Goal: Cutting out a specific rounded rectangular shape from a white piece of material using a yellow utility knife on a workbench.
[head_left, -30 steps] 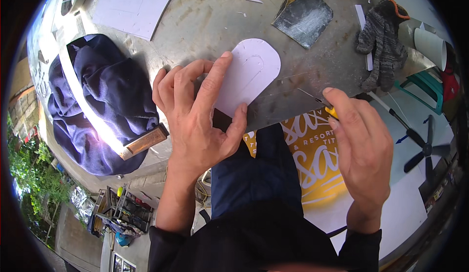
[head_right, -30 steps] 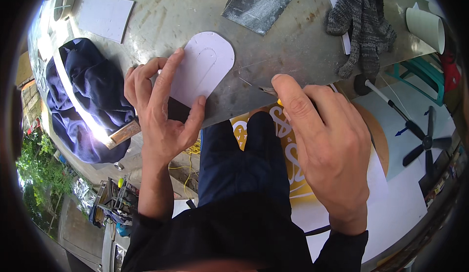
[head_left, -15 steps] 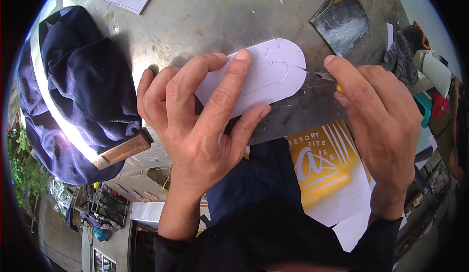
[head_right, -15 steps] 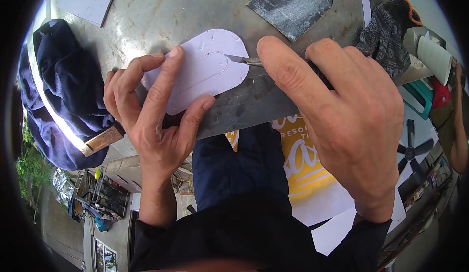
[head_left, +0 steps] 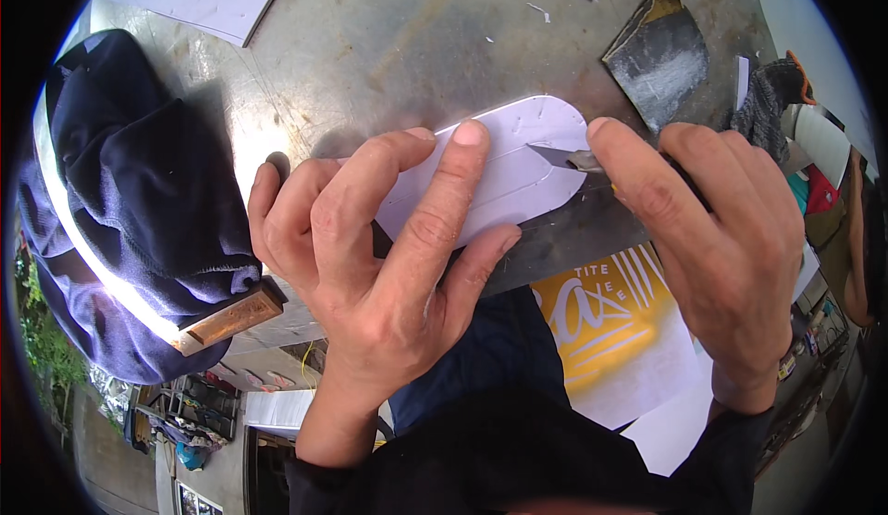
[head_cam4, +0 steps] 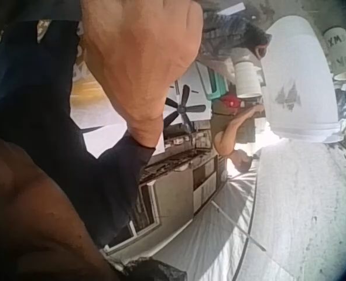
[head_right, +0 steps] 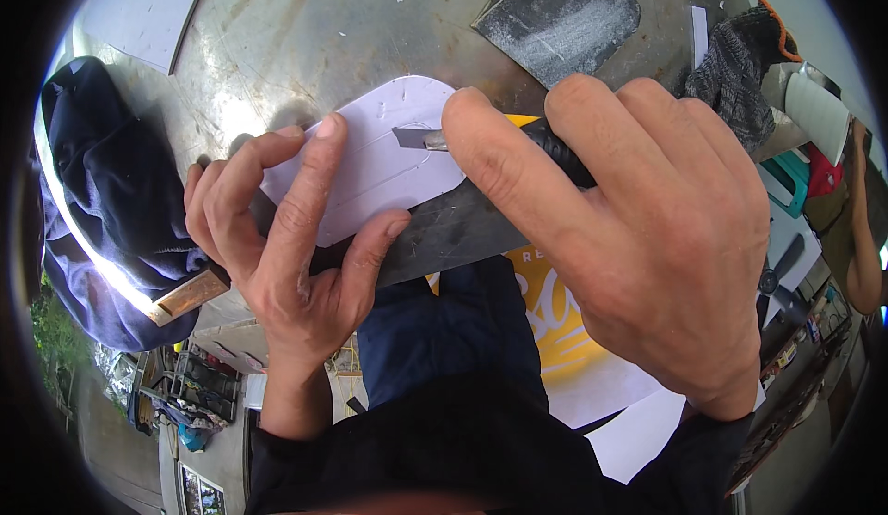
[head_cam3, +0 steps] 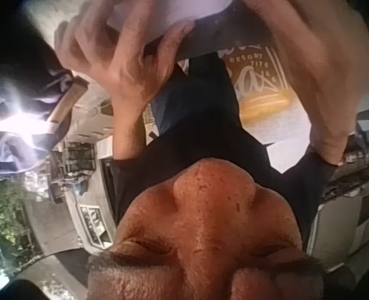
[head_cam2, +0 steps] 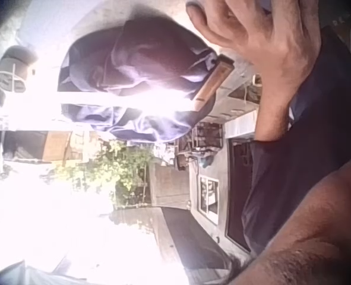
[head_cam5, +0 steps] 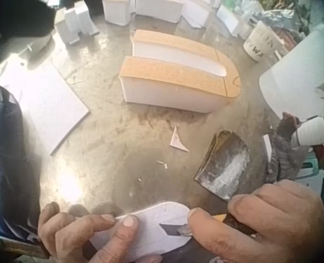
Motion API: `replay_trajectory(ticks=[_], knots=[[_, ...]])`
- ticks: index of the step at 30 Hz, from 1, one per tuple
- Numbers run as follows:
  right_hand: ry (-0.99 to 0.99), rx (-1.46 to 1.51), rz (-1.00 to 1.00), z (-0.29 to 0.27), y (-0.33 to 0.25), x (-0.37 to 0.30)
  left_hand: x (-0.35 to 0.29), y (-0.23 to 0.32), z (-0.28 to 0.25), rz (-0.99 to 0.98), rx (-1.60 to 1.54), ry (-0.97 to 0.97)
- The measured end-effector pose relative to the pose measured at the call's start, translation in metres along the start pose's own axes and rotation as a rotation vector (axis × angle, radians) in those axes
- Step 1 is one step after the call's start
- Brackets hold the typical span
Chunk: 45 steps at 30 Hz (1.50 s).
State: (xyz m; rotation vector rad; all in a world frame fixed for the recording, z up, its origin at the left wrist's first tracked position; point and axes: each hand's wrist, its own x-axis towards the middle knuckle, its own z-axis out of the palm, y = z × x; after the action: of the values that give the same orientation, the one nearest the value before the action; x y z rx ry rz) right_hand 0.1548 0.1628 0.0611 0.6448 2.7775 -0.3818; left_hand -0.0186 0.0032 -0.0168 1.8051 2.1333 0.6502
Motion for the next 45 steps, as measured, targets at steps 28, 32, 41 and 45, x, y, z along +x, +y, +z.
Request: replay_trajectory(ticks=[28,32,41,45], knots=[[0.094,-0.039,-0.081,-0.005,0.0,0.021,0.001,0.002,-0.005,-0.011,0.022,-0.046],[0.004,-0.101,-0.071,-0.015,-0.002,0.024,0.002,0.004,-0.005,-0.002,0.043,-0.065],[-0.03,-0.162,-0.086,-0.022,-0.005,0.027,0.011,0.013,-0.007,-0.033,0.088,-0.108],[-0.069,-0.167,-0.063,-0.023,-0.008,0.028,0.009,0.011,-0.004,-0.035,0.052,-0.098]])
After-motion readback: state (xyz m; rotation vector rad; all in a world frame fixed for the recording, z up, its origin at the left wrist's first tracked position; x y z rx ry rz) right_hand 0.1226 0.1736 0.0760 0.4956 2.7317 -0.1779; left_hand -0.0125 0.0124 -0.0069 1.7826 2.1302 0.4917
